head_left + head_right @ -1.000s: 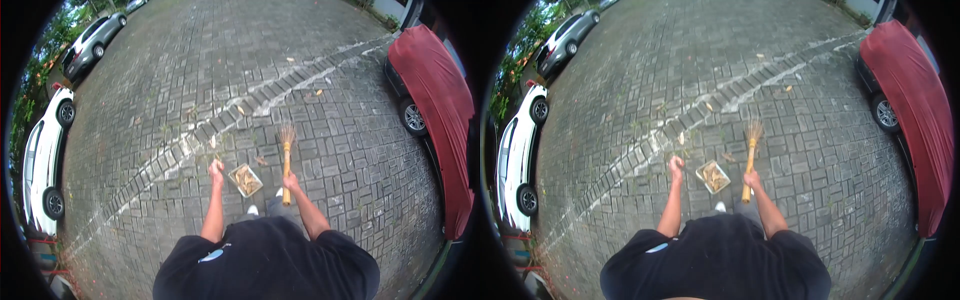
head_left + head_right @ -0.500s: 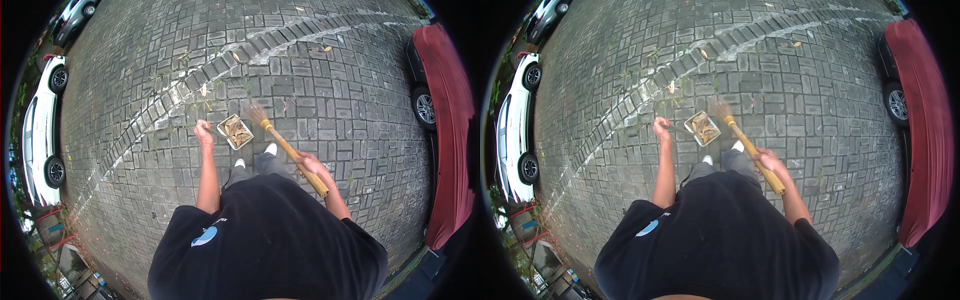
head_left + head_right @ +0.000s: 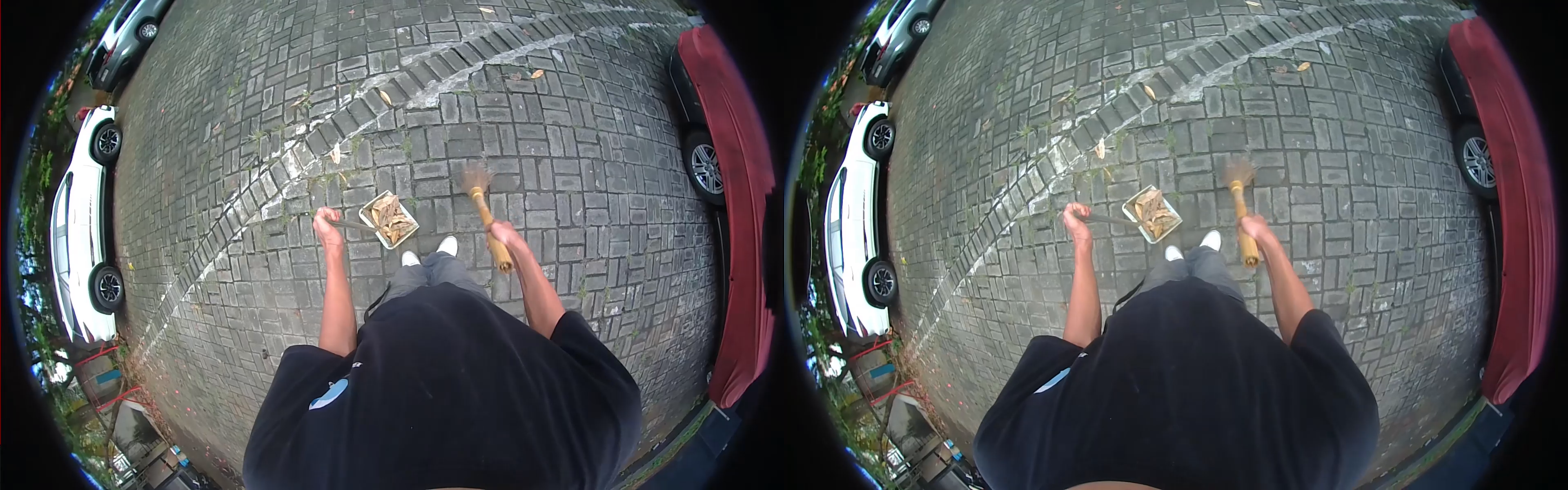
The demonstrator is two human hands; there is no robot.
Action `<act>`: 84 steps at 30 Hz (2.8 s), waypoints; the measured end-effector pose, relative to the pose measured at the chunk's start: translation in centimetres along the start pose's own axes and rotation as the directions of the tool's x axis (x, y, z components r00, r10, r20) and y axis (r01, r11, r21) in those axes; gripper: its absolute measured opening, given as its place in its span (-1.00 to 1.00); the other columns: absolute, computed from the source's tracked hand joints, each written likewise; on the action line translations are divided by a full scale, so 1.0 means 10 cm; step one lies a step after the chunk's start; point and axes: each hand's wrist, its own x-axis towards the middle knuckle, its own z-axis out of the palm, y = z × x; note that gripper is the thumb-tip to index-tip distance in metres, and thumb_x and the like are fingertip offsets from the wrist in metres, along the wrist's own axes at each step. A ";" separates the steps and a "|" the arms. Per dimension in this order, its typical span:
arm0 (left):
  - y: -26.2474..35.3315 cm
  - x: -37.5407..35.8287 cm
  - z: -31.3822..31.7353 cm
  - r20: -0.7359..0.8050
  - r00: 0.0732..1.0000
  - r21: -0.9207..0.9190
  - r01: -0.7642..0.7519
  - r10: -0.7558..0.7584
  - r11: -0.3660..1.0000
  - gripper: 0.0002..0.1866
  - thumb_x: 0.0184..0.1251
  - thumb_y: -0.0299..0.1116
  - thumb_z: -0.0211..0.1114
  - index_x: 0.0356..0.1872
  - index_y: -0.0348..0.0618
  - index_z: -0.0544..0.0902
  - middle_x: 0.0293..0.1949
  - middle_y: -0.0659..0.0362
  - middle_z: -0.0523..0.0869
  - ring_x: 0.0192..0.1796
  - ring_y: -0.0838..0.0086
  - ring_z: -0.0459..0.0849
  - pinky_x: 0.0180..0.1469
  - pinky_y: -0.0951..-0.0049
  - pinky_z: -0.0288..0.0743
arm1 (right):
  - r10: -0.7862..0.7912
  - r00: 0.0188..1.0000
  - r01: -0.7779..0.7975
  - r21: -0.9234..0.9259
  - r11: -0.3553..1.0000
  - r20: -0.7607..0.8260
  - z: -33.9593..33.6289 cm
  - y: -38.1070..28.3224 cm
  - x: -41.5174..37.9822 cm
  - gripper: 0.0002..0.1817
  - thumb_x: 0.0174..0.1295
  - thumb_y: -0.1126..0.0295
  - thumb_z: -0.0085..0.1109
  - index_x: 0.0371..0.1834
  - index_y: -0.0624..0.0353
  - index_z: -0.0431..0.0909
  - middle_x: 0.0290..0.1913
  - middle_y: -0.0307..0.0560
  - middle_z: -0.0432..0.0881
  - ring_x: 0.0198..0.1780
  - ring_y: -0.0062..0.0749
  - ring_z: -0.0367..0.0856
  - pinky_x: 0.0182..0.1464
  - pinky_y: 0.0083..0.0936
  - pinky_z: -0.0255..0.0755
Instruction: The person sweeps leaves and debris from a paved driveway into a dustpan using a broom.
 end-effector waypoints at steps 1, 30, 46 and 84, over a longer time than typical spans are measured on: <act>0.02 0.01 0.00 -0.032 0.999 -0.002 0.015 -0.015 1.000 -0.63 0.30 -0.19 -0.18 -0.67 -0.12 0.28 -0.66 0.23 0.29 -0.51 0.48 0.29 -0.34 0.43 0.24 | -0.026 0.999 0.026 -0.013 1.000 0.040 0.07 -0.01 -0.34 -0.57 0.11 0.36 -0.02 0.07 0.31 0.38 -0.48 -0.02 0.53 -0.60 -0.35 0.51 -0.56 -0.44 0.39; 0.47 0.24 -0.85 -0.396 0.918 -0.288 -0.155 0.030 0.945 -0.59 0.29 -0.05 -0.14 -0.69 -0.04 0.22 -0.68 0.28 0.20 -0.53 0.49 0.21 -0.30 0.40 0.16 | -0.053 0.957 0.090 -0.118 0.989 0.285 0.89 -0.99 -1.18 -0.52 0.17 0.29 -0.02 0.17 0.23 0.34 -0.54 -0.23 0.40 -0.62 -0.59 0.40 -0.59 -0.62 0.36; 0.98 1.77 -2.24 -0.455 0.890 -0.279 -0.181 0.036 0.943 -0.62 0.29 -0.11 -0.16 -0.69 -0.03 0.22 -0.68 0.28 0.22 -0.57 0.53 0.20 -0.41 0.47 0.11 | -0.528 0.845 0.347 -0.668 0.658 -0.081 3.56 -1.84 1.56 -0.37 0.08 0.24 -0.01 0.28 0.17 0.24 -0.10 0.18 0.59 -0.19 -0.09 0.63 -0.12 -0.32 0.49; 0.96 2.86 -3.25 -0.540 0.831 -0.075 -0.204 0.133 0.976 -0.59 0.30 -0.16 -0.12 -0.73 -0.11 0.25 -0.66 0.23 0.29 -0.52 0.50 0.28 -0.37 0.45 0.20 | 0.032 0.927 0.065 -0.245 0.967 0.373 4.16 -3.21 -0.42 -0.36 0.19 0.28 -0.02 0.38 0.08 0.11 -0.48 -0.23 0.44 -0.63 -0.61 0.38 -0.60 -0.63 0.35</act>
